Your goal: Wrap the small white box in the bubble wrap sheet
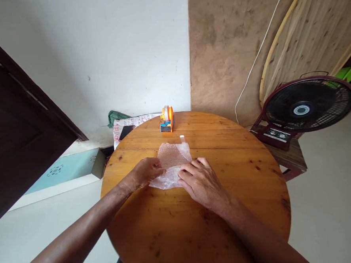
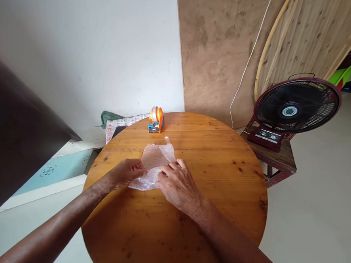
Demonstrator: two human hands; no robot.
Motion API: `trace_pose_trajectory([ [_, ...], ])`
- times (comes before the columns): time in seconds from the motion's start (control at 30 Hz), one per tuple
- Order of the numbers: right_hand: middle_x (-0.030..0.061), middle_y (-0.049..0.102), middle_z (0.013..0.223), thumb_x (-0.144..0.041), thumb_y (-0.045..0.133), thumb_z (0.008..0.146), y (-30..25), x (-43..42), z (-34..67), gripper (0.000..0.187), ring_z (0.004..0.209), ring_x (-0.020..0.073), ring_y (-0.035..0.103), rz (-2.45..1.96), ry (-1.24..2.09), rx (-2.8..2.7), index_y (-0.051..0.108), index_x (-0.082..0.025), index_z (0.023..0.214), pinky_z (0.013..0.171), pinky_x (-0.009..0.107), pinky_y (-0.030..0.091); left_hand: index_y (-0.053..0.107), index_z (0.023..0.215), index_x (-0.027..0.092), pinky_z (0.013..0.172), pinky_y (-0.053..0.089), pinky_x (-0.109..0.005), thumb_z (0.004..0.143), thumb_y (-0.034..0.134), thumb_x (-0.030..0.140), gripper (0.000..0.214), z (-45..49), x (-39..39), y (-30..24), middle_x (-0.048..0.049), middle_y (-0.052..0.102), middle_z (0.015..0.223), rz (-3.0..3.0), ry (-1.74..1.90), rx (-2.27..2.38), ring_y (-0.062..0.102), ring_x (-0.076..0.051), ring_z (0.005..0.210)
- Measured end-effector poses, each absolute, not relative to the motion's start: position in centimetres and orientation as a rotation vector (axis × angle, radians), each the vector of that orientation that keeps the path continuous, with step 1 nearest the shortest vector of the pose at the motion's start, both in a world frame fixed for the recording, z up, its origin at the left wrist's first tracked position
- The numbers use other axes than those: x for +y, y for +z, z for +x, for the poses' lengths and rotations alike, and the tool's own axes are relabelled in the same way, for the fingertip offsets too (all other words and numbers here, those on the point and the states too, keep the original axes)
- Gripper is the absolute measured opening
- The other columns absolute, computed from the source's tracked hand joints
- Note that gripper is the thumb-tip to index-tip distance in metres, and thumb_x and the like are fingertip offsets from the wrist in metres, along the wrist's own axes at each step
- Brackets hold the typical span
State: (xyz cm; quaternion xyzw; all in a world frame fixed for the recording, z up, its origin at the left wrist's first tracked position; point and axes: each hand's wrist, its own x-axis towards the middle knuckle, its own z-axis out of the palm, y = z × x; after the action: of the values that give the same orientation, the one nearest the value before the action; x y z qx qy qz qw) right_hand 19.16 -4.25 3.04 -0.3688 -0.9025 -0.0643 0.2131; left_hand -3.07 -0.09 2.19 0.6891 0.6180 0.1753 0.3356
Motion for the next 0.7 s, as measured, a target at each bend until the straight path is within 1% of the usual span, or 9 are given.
trace_pose_trajectory([
  [0.13,0.0031,0.066,0.088,-0.026,0.058,0.091,3.0,-4.3,19.2,0.016,0.081,0.0173,0.052,-1.013,-0.184,-2.494,0.064,-0.018,0.079,0.078,0.036,0.031,0.054,0.055,0.018,0.054,0.028,-0.024,0.064,0.065,0.049,0.034,-3.3,0.0,2.0,0.0004,0.05,0.061,1.93,0.465,1.714,0.044,-0.014,0.059],
  [0.23,0.0033,0.066,0.087,-0.026,0.058,0.091,3.0,-4.3,19.2,0.015,0.082,0.0175,0.052,-1.008,-0.173,-2.498,0.064,-0.019,0.08,0.078,0.036,0.031,0.054,0.059,0.018,0.054,0.028,-0.024,0.065,0.065,0.057,0.041,-4.1,-0.7,2.6,0.0021,0.047,0.057,1.829,0.478,1.739,0.043,-0.013,0.057],
  [0.3,0.0031,0.066,0.086,-0.027,0.057,0.091,2.9,-4.2,19.2,0.017,0.081,0.0174,0.052,-1.007,-0.167,-2.507,0.064,-0.019,0.079,0.078,0.035,0.031,0.053,0.063,0.018,0.053,0.029,-0.024,0.065,0.065,0.06,0.043,-4.6,-1.4,3.2,0.0032,0.047,0.056,1.682,0.482,1.692,0.044,-0.013,0.056],
  [0.4,0.0026,0.066,0.086,-0.026,0.056,0.092,2.9,-4.2,19.2,0.017,0.081,0.0173,0.052,-1.006,-0.176,-2.504,0.064,-0.019,0.079,0.078,0.035,0.031,0.048,0.065,0.018,0.053,0.035,-0.024,0.063,0.069,0.06,0.047,-4.9,-2.1,3.8,0.0033,0.049,0.058,1.436,0.485,1.577,0.047,-0.012,0.056],
  [0.5,0.002,0.066,0.087,-0.026,0.056,0.092,2.9,-4.3,19.2,0.017,0.081,0.0172,0.052,-1.01,-0.176,-2.5,0.064,-0.019,0.079,0.078,0.035,0.031,0.05,0.065,0.017,0.05,0.039,-0.024,0.057,0.073,0.061,0.051,-4.5,-2.2,3.9,0.0032,0.049,0.057,1.261,0.468,1.545,0.047,-0.011,0.052],
  [0.6,0.0018,0.066,0.088,-0.026,0.055,0.093,2.9,-4.2,19.2,0.018,0.082,0.0175,0.053,-1.011,-0.173,-2.507,0.064,-0.019,0.08,0.078,0.036,0.03,0.057,0.067,0.014,0.041,0.034,-0.022,0.054,0.075,0.06,0.051,-3.8,-1.8,3.6,0.0026,0.049,0.053,1.196,0.461,1.568,0.044,-0.01,0.047],
  [0.7,0.0022,0.065,0.087,-0.027,0.053,0.093,2.9,-4.2,19.3,0.019,0.082,0.0178,0.053,-1.012,-0.178,-2.512,0.064,-0.019,0.08,0.077,0.036,0.03,0.061,0.068,0.012,0.035,0.029,-0.021,0.054,0.075,0.054,0.046,-3.0,-1.7,3.1,0.0025,0.049,0.049,1.175,0.484,1.589,0.04,-0.009,0.042],
])
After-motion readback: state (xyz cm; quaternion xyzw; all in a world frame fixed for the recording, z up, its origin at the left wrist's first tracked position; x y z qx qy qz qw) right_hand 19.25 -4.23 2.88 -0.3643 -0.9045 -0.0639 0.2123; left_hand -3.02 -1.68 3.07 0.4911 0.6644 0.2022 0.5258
